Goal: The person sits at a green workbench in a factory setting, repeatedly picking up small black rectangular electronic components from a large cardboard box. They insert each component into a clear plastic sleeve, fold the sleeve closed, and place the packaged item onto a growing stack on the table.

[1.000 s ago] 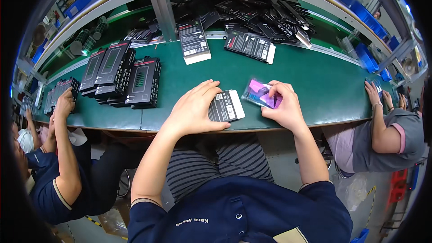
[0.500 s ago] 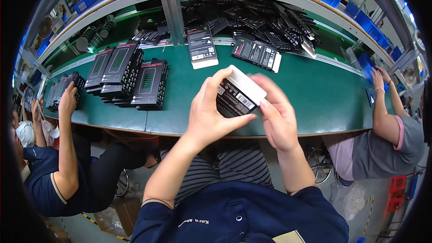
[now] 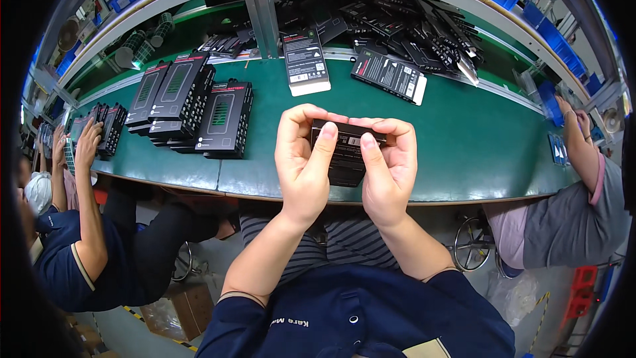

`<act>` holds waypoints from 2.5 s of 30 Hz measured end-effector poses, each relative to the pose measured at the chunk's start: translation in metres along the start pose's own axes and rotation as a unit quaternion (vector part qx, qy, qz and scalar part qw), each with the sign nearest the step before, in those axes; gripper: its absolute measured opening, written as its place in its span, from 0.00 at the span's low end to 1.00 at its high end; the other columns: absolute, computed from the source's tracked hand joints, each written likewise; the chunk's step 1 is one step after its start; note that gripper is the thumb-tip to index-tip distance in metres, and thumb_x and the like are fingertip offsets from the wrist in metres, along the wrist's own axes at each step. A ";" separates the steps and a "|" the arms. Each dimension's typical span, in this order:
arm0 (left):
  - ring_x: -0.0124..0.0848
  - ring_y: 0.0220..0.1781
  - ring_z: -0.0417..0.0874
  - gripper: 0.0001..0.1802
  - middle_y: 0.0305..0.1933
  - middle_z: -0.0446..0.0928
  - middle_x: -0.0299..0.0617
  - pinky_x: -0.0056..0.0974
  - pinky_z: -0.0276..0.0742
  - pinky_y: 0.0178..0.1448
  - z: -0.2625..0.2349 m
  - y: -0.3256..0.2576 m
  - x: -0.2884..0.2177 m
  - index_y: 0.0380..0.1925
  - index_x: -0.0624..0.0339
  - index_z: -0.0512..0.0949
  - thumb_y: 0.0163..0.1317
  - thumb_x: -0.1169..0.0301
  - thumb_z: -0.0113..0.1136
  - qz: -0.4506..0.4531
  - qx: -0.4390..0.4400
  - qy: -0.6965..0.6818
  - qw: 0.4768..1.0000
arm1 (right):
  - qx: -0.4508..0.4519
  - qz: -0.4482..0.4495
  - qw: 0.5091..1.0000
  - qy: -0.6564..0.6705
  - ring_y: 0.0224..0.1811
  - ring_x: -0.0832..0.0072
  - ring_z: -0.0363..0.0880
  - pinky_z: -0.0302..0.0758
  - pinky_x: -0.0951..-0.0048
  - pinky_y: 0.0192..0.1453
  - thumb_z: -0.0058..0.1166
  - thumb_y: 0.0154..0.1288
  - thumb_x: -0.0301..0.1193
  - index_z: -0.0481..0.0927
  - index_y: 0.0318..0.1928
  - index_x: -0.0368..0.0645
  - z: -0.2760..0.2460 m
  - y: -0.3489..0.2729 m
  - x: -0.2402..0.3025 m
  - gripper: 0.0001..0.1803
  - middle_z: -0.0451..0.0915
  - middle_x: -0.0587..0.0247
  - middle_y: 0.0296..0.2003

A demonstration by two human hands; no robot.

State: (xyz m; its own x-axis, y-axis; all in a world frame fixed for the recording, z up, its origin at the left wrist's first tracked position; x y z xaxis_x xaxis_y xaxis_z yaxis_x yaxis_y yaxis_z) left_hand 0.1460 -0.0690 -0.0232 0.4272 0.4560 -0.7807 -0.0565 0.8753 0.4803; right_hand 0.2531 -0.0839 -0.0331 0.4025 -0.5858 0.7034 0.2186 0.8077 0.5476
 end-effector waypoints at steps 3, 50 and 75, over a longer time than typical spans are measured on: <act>0.30 0.52 0.77 0.08 0.49 0.77 0.47 0.34 0.73 0.58 -0.003 0.000 0.005 0.47 0.62 0.68 0.71 0.80 0.52 0.041 0.017 -0.004 0.999 | -0.003 0.006 1.000 0.004 0.53 0.75 0.76 0.73 0.72 0.61 0.47 0.74 0.19 0.66 0.50 0.40 0.002 0.001 0.001 0.08 0.77 0.51 0.51; 0.35 0.36 0.81 0.12 0.34 0.79 0.40 0.39 0.79 0.42 -0.308 -0.654 -0.227 0.44 0.57 0.77 0.61 0.67 0.58 -0.009 -0.879 0.246 0.409 | 0.688 0.071 0.693 -0.205 0.44 0.61 0.80 0.76 0.62 0.56 0.56 0.58 0.18 0.77 0.36 0.36 0.042 -0.157 -0.169 0.05 0.82 0.57 0.39; 0.38 0.37 0.88 0.25 0.33 0.86 0.47 0.40 0.80 0.39 -0.227 -0.649 -0.249 0.42 0.58 0.85 0.51 0.51 0.73 -0.493 -0.595 0.525 0.358 | 0.187 0.681 0.705 0.058 0.47 0.55 0.81 0.77 0.53 0.52 0.50 0.62 0.33 0.80 0.32 0.42 -0.117 0.000 -0.432 0.09 0.83 0.53 0.36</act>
State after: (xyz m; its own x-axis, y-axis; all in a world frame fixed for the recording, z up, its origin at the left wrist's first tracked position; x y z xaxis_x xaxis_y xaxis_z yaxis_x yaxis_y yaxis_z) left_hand -0.1282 -0.7138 -0.2309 0.2300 -0.9054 -0.3570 -0.9558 -0.1411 -0.2580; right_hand 0.1831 0.1774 -0.3899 0.0870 0.7444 0.6620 -0.6833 0.5282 -0.5041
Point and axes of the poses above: each hand's wrist, its own y-axis towards the middle knuckle, its own z-axis out of the palm, x = y × z, the point moved 1 cm from there along y, towards the middle knuckle
